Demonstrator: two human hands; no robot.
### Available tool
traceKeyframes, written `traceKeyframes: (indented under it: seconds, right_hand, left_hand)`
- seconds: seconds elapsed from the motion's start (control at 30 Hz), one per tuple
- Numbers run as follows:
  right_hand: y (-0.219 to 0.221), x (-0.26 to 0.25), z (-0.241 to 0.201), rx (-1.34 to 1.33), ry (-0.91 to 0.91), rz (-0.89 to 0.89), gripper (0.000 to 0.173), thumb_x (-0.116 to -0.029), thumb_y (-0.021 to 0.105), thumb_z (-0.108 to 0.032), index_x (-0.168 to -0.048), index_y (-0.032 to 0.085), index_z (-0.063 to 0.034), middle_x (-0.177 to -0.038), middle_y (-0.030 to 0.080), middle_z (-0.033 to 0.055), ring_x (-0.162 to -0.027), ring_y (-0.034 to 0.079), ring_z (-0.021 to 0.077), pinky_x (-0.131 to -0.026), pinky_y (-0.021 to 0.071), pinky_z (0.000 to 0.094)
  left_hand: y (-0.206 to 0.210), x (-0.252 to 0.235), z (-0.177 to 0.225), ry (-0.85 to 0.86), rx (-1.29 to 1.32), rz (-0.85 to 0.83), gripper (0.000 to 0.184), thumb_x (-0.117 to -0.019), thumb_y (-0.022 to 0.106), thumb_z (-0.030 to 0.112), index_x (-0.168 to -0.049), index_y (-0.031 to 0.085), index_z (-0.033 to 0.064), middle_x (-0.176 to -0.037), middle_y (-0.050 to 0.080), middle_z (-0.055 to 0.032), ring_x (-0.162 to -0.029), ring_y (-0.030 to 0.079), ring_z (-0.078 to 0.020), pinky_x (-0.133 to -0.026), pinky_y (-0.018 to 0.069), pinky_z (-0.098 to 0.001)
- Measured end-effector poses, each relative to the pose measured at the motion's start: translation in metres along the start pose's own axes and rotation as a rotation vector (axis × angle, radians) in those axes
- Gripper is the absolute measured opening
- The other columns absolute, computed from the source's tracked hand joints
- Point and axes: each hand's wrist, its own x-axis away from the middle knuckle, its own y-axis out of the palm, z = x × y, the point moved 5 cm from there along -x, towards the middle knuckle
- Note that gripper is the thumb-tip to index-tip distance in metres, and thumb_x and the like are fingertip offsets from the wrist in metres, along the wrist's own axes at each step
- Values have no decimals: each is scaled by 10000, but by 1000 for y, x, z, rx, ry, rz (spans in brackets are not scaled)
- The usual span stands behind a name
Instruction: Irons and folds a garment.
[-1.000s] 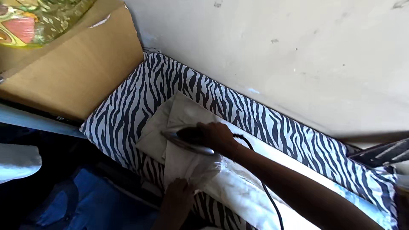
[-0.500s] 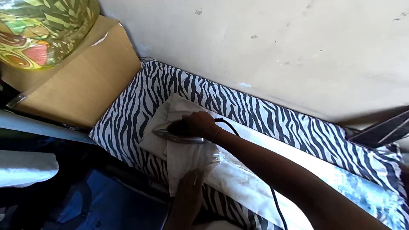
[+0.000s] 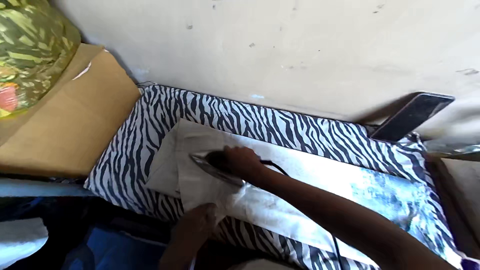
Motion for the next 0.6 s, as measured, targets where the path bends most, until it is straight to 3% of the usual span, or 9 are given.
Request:
traceKeyframes:
  seconds: [0.07,0.13,0.23,0.3,0.37,0.43,0.5,0.6]
  right_hand:
    - [10,42,67,-27,215,-21,435,-1042,572,-262,-1391,545,-3,-1238,652,306,-1172,629,506,-935,499,667]
    - [24,92,146,-87,456,81,478,-1008,633,-272,-1388,567,9,-1174,668,348,-1122,636,558,-905,482,718]
    - [38,156,224,-130,677,203,436,-1022,641,-334,-1251,615,36,-1064,678,364,-1048,651,580,-851,481,736]
    - [39,164,218,-217,639,159,572,-1030,617,-445,-1261,594,77,-1070,670,365,-1066,643,572,-891,476,720]
    - [35,139,174,-286,491,97,660,-1031,590,-492,-1356,553,81,-1124,670,356,-1095,643,553,-935,479,702]
    - [28,99,115,-308,377,9,698,-1049,536,-513,-1478,475,35,-1221,663,328,-1160,637,518,-976,481,669]
    - [19,63,71,-355,337,-21,647,-1068,508,-490,-1494,450,-7,-1249,664,294,-1176,644,483,-957,506,645]
    - [9,53,83,-450,432,49,559,-1079,501,-455,-1439,476,-27,-1215,676,264,-1143,669,451,-903,542,615]
  left_hand:
    - [-25,0,-16,127,-26,220,344,-996,608,197,-1296,675,43,-990,737,-157,-854,722,-311,-795,591,-511]
    - [-47,-4,-31,232,-97,430,340,-981,590,185,-1252,688,6,-991,731,-168,-856,716,-330,-774,593,-506]
    - [-80,-29,-31,269,-150,537,376,-994,571,152,-1298,625,-61,-1203,670,-279,-1095,655,-470,-915,537,-598]
    - [-88,-66,-9,350,-159,552,395,-1007,540,158,-1321,601,-74,-1271,639,-301,-1177,620,-489,-978,502,-609]
    - [-83,-121,4,468,-178,567,442,-1037,496,235,-1358,592,-53,-1342,623,-280,-1261,593,-470,-1044,464,-613]
    - [-70,-180,-13,472,-278,542,586,-1069,401,398,-1497,480,6,-1511,499,-247,-1421,438,-474,-1136,284,-710]
    - [-63,-212,-42,364,-414,529,733,-1057,266,557,-1588,350,59,-1639,337,-188,-1529,255,-441,-1159,106,-770]
    - [-66,-217,-50,333,-461,527,766,-1057,234,577,-1599,311,42,-1654,289,-211,-1542,211,-444,-1159,74,-774]
